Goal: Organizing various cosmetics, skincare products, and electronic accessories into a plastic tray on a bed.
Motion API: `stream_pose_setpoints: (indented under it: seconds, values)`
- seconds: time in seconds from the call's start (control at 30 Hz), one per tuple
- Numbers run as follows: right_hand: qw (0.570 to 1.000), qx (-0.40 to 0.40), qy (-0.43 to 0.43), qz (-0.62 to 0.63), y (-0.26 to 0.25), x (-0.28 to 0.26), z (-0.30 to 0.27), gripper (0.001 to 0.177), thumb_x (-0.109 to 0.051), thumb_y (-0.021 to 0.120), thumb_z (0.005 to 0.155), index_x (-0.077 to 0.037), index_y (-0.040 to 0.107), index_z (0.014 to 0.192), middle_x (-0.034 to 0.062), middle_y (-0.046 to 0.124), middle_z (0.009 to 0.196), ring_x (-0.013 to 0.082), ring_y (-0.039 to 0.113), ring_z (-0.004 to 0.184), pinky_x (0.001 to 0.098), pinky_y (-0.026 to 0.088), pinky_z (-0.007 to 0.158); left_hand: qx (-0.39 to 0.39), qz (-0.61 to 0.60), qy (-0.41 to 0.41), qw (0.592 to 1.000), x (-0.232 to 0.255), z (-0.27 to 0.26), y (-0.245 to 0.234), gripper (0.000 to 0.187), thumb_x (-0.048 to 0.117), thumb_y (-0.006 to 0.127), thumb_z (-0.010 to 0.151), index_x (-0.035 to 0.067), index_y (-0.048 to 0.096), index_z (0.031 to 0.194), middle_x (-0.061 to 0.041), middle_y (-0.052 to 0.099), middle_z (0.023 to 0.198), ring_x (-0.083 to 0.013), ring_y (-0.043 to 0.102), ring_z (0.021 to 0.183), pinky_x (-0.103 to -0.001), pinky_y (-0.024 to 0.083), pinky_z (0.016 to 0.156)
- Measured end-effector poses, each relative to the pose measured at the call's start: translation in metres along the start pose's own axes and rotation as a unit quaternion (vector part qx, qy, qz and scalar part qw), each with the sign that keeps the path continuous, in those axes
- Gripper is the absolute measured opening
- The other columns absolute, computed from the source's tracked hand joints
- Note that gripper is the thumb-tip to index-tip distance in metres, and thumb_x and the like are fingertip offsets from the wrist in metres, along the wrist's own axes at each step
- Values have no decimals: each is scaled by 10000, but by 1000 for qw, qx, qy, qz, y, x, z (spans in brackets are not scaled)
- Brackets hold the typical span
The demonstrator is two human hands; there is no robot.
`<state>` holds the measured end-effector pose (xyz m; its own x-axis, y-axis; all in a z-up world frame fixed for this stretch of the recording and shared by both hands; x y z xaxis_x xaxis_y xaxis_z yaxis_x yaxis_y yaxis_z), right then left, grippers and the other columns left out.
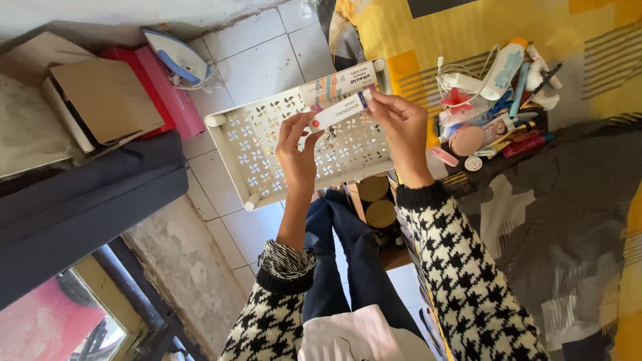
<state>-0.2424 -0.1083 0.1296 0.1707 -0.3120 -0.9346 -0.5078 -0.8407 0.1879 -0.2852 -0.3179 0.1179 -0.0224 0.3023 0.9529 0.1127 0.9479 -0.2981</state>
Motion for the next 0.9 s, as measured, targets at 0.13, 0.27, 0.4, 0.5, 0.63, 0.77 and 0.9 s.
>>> stream_pose_setpoints:
  seconds: [0.13,0.27,0.4,0.5,0.63,0.77,0.9]
  values:
    - [994,-10,-68,-89,1,-9,-1,207,-2,697,1011,103,697,1190,137,741,1146,160,726,1019,317,617,941,22,44,-6,999,3,-2,1,478,-157,723,840,108,728,1238,-71,667,1223,-178,658,969,-303,590,822]
    - [999,-35,2,-27,0,-10,6,86,-24,661,1035,51,665,1077,123,740,1105,168,739,1030,343,645,941,1,15,-15,1000,17,-2,2,495,-181,682,849,104,715,1252,-77,643,1245,-196,646,1033,-304,600,861]
    - [1000,-19,2,18,-4,-8,10,72,-45,662,1041,25,658,1024,128,744,1104,176,739,1020,371,665,937,-4,35,33,999,29,-1,9,484,-187,696,846,83,704,1247,-94,646,1236,-222,654,1139,-334,625,944]
    - [998,-37,-15,-48,1,-13,7,176,-86,595,1099,47,711,1102,131,761,1110,166,771,1048,347,614,947,28,61,61,996,27,-1,13,515,-197,687,822,76,694,1259,-104,647,1255,-254,654,1176,-355,605,967]
    - [990,-65,-25,-119,3,-3,2,347,-15,655,1020,20,607,1363,102,728,1205,122,724,1043,264,602,925,24,51,17,998,11,4,15,475,-173,688,849,94,708,1242,-97,666,1224,-243,684,1094,-329,588,907]
    - [979,21,-106,-172,-8,3,-6,241,61,708,979,66,694,1219,116,735,1098,134,732,953,251,587,832,20,66,22,997,21,8,17,403,-133,723,845,44,676,1204,-94,701,1204,-261,705,1077,-376,590,905]
    - [943,61,-183,-269,-1,-8,-7,182,91,721,963,71,727,1144,129,697,1045,158,695,858,271,564,719,40,97,63,992,-8,1,30,187,-124,720,841,45,674,907,-96,703,1225,-266,716,1108,-362,604,882]
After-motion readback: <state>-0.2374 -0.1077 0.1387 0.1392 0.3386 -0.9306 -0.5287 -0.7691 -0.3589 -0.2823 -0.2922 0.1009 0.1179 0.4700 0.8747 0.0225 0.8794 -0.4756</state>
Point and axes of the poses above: each hand's wrist, its own z-axis towards the middle knuckle, its own y-axis out of the palm, x = y × z, the point moved 5 cm from there along z, towards the middle knuckle
